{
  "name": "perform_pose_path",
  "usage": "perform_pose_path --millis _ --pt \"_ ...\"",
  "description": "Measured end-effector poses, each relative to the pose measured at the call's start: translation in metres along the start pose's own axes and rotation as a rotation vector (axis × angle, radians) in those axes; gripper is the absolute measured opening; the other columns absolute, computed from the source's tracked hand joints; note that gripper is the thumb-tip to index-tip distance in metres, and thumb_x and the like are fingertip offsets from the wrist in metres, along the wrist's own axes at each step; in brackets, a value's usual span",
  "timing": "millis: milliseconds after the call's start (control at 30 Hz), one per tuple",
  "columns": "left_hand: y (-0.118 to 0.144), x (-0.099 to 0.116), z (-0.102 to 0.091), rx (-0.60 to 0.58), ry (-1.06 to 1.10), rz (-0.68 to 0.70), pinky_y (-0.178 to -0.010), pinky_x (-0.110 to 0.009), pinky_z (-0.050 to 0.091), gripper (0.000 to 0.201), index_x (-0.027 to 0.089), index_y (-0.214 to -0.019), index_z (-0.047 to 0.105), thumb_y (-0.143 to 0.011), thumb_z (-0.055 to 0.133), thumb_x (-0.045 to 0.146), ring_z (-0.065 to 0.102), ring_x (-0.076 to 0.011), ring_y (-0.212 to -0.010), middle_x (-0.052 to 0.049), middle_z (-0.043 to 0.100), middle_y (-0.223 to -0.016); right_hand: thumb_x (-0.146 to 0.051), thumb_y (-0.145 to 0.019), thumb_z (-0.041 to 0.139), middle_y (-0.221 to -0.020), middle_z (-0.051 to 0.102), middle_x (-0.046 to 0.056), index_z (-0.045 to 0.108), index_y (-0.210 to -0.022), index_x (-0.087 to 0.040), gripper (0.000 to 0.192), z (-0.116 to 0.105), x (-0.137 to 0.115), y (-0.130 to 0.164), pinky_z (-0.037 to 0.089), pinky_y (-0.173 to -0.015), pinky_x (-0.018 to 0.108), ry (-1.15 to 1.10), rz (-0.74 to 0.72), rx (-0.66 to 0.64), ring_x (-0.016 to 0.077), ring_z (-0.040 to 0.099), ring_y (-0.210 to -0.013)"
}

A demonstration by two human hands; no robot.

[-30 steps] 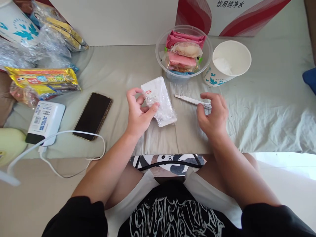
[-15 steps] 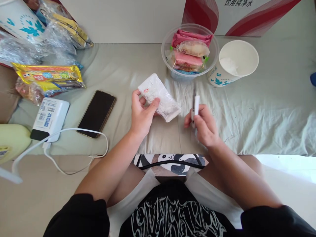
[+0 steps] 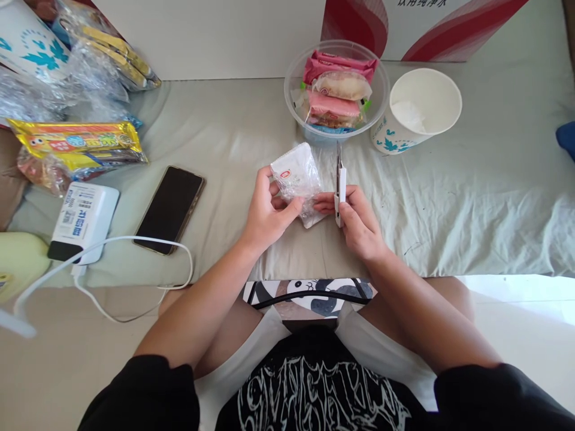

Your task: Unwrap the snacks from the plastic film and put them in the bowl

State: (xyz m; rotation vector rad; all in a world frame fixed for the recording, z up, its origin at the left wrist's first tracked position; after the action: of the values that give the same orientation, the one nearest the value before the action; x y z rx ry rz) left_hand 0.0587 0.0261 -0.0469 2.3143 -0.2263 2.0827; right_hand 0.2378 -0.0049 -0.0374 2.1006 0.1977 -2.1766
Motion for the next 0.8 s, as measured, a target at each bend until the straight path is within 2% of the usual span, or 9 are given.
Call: perform_pose_path --millis 167,233,333,500,633,800 --pt "-0.003 -0.005 -0.005 0.041 0.007 -0.018 -0.060 -0.031 0.064 0.065 0.031 -0.131 0.041 -0.086 0.077 0.063 0.078 -0.0194 -0.078 -0.009 0.072 -0.119 -0.065 -0.103 0.049 -0.114 0.076 0.008 0.055 -0.111 -0.025 0.041 -0.001 -0.006 0.000 0.062 -0.088 0.040 0.057 -0.036 0.045 0.0206 0.074 -0.098" --pt "-0.004 -0.006 -0.009 0.082 0.002 -0.015 -0.062 -0.030 0.064 0.065 0.033 -0.132 0.039 -0.088 0.075 0.063 0.078 -0.0195 -0.082 -0.009 0.071 -0.124 -0.065 -0.103 0.049 -0.100 0.076 0.005 0.056 -0.111 -0.025 0.041 -0.003 -0.011 0.002 0.059 -0.073 0.034 0.136 -0.059 0.073 0.0176 0.071 -0.081" --pt "-0.006 -0.004 -0.015 0.135 -0.018 0.009 -0.066 -0.030 0.065 0.064 0.035 -0.134 0.036 -0.090 0.072 0.064 0.078 -0.0204 -0.090 -0.009 0.069 -0.128 -0.061 -0.104 0.047 -0.079 0.072 0.000 0.060 -0.109 -0.023 0.040 -0.004 -0.013 0.005 0.046 -0.056 0.029 0.301 -0.041 0.080 0.0126 0.056 -0.055" --pt "-0.004 0.007 -0.013 0.125 -0.059 0.075 -0.077 -0.037 0.067 0.066 0.033 -0.133 0.041 -0.087 0.074 0.067 0.077 -0.0234 -0.099 -0.008 0.068 -0.122 -0.048 -0.105 0.047 -0.068 0.068 -0.001 0.066 -0.103 -0.021 0.033 0.001 -0.015 0.003 0.042 -0.055 0.029 0.450 -0.008 0.013 0.0113 0.048 -0.048" --pt "-0.005 0.009 -0.014 0.121 -0.090 0.114 -0.076 -0.035 0.066 0.066 0.033 -0.136 0.042 -0.088 0.072 0.067 0.076 -0.0244 -0.104 -0.009 0.068 -0.122 -0.040 -0.102 0.049 -0.058 0.059 -0.003 0.068 -0.089 -0.021 0.030 0.005 -0.021 -0.002 0.038 -0.053 0.028 0.518 0.002 -0.022 0.0102 0.041 -0.044" --pt "-0.012 0.002 -0.040 0.211 -0.037 0.096 -0.064 -0.031 0.065 0.067 0.039 -0.139 0.038 -0.088 0.074 0.064 0.077 -0.0205 -0.093 -0.006 0.070 -0.127 -0.039 -0.100 0.050 -0.051 0.044 -0.004 0.068 -0.081 -0.021 0.032 0.006 -0.025 -0.004 0.033 -0.051 0.026 0.606 -0.004 -0.033 0.0108 0.036 -0.045"
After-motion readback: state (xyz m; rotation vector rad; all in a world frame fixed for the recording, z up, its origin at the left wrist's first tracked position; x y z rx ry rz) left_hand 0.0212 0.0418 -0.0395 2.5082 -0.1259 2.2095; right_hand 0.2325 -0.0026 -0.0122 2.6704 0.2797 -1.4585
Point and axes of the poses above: each hand's wrist, its own y-axis away from the middle knuckle, its own z-axis out of the palm, x = y × z, the point moved 6 cm from there along -y, towards the middle knuckle
